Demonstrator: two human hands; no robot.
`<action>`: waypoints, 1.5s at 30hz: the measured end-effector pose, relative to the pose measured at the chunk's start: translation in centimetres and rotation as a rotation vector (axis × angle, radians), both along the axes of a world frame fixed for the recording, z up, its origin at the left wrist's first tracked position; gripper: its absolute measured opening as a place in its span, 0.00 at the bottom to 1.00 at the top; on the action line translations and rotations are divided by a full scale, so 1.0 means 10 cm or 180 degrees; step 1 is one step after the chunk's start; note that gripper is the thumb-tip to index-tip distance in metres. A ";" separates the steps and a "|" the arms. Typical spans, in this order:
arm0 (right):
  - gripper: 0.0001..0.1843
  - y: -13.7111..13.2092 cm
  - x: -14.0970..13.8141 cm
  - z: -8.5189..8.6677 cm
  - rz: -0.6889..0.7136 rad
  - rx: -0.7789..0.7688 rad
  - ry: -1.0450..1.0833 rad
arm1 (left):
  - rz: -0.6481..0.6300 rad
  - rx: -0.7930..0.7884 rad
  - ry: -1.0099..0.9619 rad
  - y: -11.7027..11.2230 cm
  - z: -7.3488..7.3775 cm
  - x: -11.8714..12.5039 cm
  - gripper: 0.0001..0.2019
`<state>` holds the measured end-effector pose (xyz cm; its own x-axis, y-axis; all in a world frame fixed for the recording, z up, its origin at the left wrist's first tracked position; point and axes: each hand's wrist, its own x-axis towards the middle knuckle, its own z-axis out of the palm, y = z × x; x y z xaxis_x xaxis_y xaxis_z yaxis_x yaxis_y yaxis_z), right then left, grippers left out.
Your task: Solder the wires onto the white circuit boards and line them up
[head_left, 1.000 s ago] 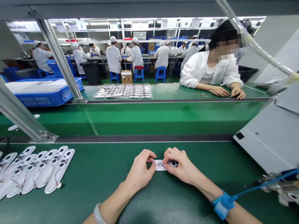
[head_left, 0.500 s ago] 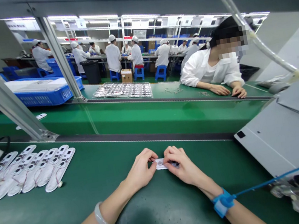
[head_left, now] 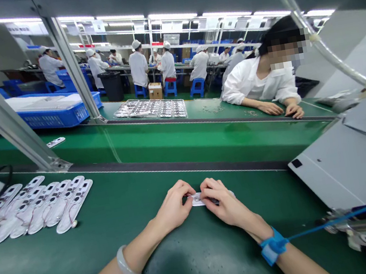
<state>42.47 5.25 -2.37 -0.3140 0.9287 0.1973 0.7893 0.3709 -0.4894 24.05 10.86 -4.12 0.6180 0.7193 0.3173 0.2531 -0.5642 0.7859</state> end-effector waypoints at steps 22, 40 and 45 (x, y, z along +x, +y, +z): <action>0.10 0.00 0.04 -0.08 0.0061 0.0136 0.0174 | -0.0210 0.0125 0.0345 0.00 0.00 0.00 0.10; 0.09 0.01 0.03 -0.09 0.0119 0.0181 0.0256 | -0.0524 0.0003 0.0728 0.04 0.11 -0.03 0.07; 0.09 0.02 0.03 -0.07 0.0100 0.0106 0.0292 | -0.0365 -0.0100 0.0516 0.04 0.06 0.00 0.06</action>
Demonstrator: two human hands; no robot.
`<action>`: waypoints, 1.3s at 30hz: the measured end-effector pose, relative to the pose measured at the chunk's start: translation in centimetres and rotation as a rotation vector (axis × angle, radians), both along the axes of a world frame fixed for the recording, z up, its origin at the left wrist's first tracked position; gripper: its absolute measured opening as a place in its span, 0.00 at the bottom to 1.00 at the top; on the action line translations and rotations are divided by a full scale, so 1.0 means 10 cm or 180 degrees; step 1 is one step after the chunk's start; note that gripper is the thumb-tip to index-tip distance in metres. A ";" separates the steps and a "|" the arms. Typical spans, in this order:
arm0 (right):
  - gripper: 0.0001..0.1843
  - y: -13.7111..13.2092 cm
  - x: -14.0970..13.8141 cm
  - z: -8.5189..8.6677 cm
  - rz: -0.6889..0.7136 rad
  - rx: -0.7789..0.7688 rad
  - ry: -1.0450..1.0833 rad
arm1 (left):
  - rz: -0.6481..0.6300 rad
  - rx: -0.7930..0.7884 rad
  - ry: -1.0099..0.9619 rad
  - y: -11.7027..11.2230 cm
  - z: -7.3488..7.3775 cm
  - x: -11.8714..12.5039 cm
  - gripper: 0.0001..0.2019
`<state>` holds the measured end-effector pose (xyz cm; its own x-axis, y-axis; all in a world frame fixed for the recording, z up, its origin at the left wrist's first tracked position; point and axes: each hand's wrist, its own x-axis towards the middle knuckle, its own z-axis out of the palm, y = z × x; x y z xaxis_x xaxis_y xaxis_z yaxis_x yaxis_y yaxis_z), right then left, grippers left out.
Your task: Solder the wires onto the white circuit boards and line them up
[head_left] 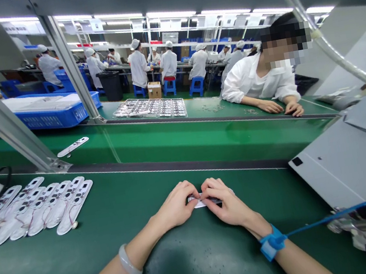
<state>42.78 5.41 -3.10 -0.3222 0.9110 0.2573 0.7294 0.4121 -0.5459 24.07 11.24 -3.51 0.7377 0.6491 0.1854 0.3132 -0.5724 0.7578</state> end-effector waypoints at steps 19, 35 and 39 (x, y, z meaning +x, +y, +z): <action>0.05 0.08 -0.11 -0.02 -0.0847 -0.0669 0.0390 | 0.0543 -0.0517 0.0158 0.08 0.00 0.16 0.06; 0.04 0.15 -0.13 0.01 -0.0990 -0.0956 0.0479 | 0.0739 -0.0578 0.0527 0.05 0.10 0.22 0.07; 0.05 0.15 -0.16 0.06 -0.1086 -0.1027 0.0372 | 0.0776 -0.0599 0.0552 0.06 0.11 0.24 0.08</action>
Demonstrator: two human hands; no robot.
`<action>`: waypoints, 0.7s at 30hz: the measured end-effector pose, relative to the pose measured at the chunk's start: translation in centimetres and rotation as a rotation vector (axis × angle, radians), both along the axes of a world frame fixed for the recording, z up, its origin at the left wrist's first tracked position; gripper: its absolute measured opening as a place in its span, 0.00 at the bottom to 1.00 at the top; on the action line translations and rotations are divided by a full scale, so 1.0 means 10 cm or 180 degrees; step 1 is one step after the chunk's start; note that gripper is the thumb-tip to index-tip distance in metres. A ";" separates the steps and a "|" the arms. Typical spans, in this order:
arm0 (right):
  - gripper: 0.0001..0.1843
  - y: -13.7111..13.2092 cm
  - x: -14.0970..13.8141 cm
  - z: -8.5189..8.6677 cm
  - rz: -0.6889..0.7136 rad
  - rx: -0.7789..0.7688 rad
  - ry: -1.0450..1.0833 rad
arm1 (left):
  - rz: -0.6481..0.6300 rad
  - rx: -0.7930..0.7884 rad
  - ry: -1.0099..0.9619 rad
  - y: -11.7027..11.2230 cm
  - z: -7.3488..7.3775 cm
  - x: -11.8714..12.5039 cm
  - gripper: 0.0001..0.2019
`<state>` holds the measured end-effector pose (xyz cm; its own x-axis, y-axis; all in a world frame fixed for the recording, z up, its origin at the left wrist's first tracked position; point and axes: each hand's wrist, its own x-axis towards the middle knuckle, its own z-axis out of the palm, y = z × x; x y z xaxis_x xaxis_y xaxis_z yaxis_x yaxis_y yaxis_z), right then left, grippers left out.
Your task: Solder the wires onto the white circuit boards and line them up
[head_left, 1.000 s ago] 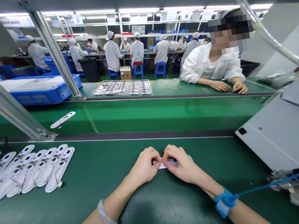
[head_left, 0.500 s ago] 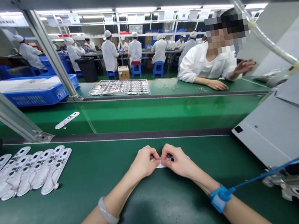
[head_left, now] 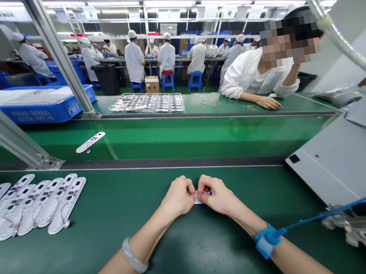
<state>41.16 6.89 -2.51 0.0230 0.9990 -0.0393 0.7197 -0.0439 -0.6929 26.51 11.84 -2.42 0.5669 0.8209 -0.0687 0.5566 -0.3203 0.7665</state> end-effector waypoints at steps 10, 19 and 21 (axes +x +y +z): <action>0.07 0.04 -0.03 0.04 -0.0083 -0.0050 -0.0086 | -0.0013 -0.0096 -0.0017 0.06 0.02 0.01 0.09; 0.07 0.05 0.00 -0.02 0.0041 0.0166 0.0142 | 0.0065 -0.0079 -0.0051 0.03 0.02 0.03 0.08; 0.04 0.03 0.07 0.00 0.0147 0.0231 0.0313 | 0.0072 0.0039 -0.0113 0.02 0.01 0.01 0.07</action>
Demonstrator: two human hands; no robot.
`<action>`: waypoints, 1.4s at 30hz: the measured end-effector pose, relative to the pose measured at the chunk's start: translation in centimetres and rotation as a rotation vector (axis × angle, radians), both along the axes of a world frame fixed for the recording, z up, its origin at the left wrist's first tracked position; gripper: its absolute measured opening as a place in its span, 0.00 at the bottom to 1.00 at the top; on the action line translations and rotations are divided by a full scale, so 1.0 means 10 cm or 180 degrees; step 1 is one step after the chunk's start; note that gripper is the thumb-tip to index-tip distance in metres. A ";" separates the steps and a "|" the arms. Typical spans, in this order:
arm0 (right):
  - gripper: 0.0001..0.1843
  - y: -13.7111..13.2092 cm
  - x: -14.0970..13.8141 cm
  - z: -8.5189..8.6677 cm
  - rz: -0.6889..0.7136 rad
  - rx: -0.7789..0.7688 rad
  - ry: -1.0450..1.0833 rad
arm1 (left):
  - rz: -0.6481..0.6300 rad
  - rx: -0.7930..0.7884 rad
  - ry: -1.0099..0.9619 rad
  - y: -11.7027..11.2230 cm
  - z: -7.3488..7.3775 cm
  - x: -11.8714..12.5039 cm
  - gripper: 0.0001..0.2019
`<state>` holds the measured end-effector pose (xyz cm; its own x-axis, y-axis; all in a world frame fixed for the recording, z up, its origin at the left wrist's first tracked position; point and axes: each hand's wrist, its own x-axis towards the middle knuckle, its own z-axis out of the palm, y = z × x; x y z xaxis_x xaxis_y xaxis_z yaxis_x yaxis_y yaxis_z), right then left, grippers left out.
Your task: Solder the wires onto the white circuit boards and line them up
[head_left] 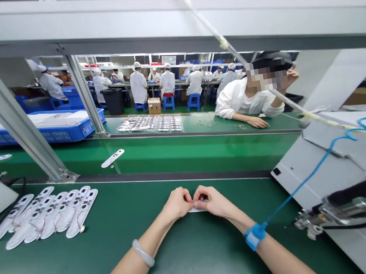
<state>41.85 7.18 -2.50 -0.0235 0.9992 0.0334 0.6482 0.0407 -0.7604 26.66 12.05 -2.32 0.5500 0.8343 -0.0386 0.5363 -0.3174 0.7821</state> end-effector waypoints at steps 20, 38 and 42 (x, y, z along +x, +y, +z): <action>0.10 -0.09 0.18 -0.09 0.0093 0.0195 0.0013 | -0.0517 0.0951 -0.0446 -0.20 -0.17 -0.15 0.14; 0.12 -0.40 0.49 0.05 -0.0128 -0.0062 -0.0603 | -0.0411 0.1029 -0.0456 -0.23 -0.20 -0.18 0.10; 0.05 -0.58 0.42 0.05 -0.0154 -0.0172 -0.0822 | -0.0020 0.0673 -0.1074 -0.21 -0.28 -0.16 0.10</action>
<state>46.05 1.37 -2.03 0.0236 0.9995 -0.0209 0.8212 -0.0313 -0.5697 25.03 9.96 -5.09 0.5075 0.8010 0.3175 0.2578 -0.4928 0.8311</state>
